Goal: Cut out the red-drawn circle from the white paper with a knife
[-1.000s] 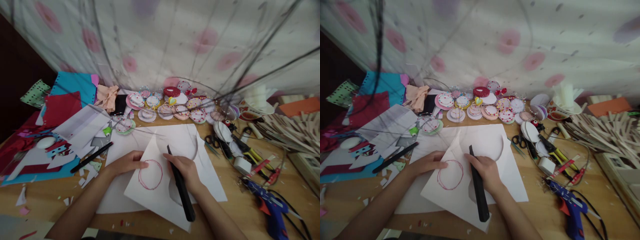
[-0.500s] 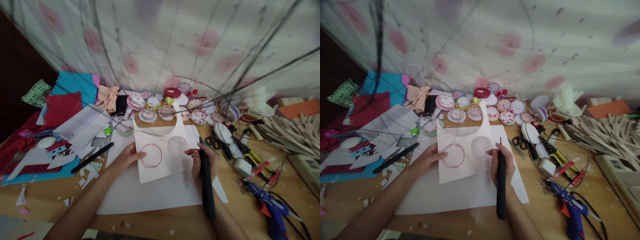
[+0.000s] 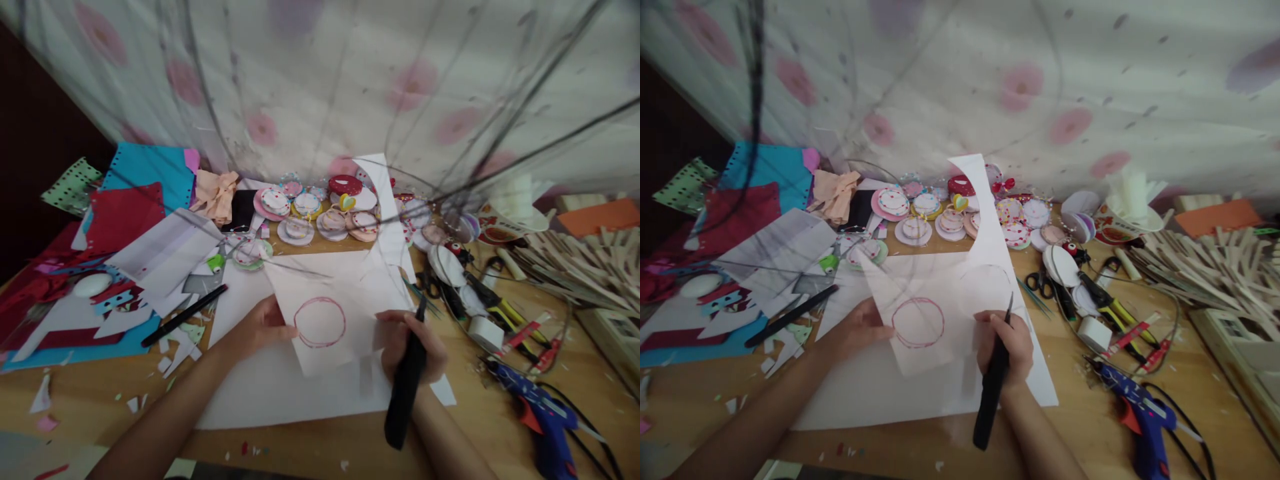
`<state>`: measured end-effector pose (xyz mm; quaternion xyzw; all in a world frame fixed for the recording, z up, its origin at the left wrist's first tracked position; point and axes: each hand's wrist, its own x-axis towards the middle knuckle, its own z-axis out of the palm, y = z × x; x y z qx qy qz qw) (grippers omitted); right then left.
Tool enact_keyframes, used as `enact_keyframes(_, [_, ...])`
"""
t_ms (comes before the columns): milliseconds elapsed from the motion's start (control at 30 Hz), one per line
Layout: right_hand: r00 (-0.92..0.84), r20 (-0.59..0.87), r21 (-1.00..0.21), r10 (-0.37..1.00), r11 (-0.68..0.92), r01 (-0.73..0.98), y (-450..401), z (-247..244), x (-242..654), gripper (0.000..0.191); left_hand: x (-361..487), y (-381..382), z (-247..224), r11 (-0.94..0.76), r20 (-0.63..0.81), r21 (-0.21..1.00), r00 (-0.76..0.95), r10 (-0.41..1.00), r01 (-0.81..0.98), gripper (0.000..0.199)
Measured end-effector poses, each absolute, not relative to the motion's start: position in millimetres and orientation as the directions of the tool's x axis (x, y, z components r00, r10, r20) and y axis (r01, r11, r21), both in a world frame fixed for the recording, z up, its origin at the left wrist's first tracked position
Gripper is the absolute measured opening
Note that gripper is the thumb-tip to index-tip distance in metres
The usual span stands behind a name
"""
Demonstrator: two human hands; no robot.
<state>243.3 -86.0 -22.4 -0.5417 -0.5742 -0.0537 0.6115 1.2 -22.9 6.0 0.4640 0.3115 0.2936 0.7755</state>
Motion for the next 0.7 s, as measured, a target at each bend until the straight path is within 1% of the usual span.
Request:
enact_keyframes(100, [0.248, 0.786, -0.534, 0.567, 0.419, 0.735, -82, -18, 246, 0.019, 5, -26, 6, 0.348, -0.206, 0.917, 0.518, 0.831, -0.194, 0.052])
enact_keyframes(167, [0.224, 0.780, -0.518, 0.584, 0.404, 0.754, -78, -14, 242, 0.022, 8, -29, 5, 0.339, -0.202, 0.925, 0.530, 0.824, -0.174, 0.054])
enact_keyframes(233, [0.218, 0.755, -0.516, 0.618, 0.356, 0.779, -74, -11, 238, 0.023, 9, -31, 4, 0.316, -0.168, 0.939, 0.626, 0.761, -0.132, 0.059])
enact_keyframes(300, [0.183, 0.720, -0.503, 0.670, 0.323, 0.801, -71, -13, 236, 0.025, 9, -32, 5, 0.245, -0.083, 0.963, 0.751, 0.655, -0.108, 0.069])
enact_keyframes(333, [0.145, 0.700, -0.488, 0.699, 0.320, 0.812, -70, -14, 236, 0.026, 9, -32, 6, 0.237, -0.055, 0.966, 0.806, 0.589, -0.107, 0.073])
enact_keyframes(400, [0.044, 0.666, -0.438, 0.745, 0.342, 0.831, -71, -20, 238, 0.027, 9, -32, 8, 0.311, -0.050, 0.944, 0.882, 0.468, -0.112, 0.072])
enact_keyframes(433, [-0.006, 0.647, -0.412, 0.762, 0.357, 0.839, -71, -23, 240, 0.028, 10, -32, 10, 0.390, -0.079, 0.916, 0.905, 0.418, -0.100, 0.066])
enact_keyframes(500, [-0.102, 0.598, -0.363, 0.795, 0.382, 0.850, -73, -28, 243, 0.028, 11, -33, 12, 0.559, -0.171, 0.826, 0.915, 0.366, -0.070, 0.053])
enact_keyframes(567, [-0.167, 0.561, -0.335, 0.811, 0.407, 0.849, -75, -31, 244, 0.029, 12, -34, 13, 0.657, -0.264, 0.752, 0.892, 0.366, -0.047, 0.053])
enact_keyframes(633, [-0.173, 0.572, -0.337, 0.802, 0.422, 0.842, -75, -31, 245, 0.029, 13, -33, 13, 0.677, -0.351, 0.736, 0.857, 0.377, 0.004, 0.058])
enact_keyframes(700, [-0.109, 0.622, -0.372, 0.776, 0.415, 0.830, -75, -30, 244, 0.029, 12, -32, 13, 0.598, -0.397, 0.798, 0.815, 0.423, 0.078, 0.055])
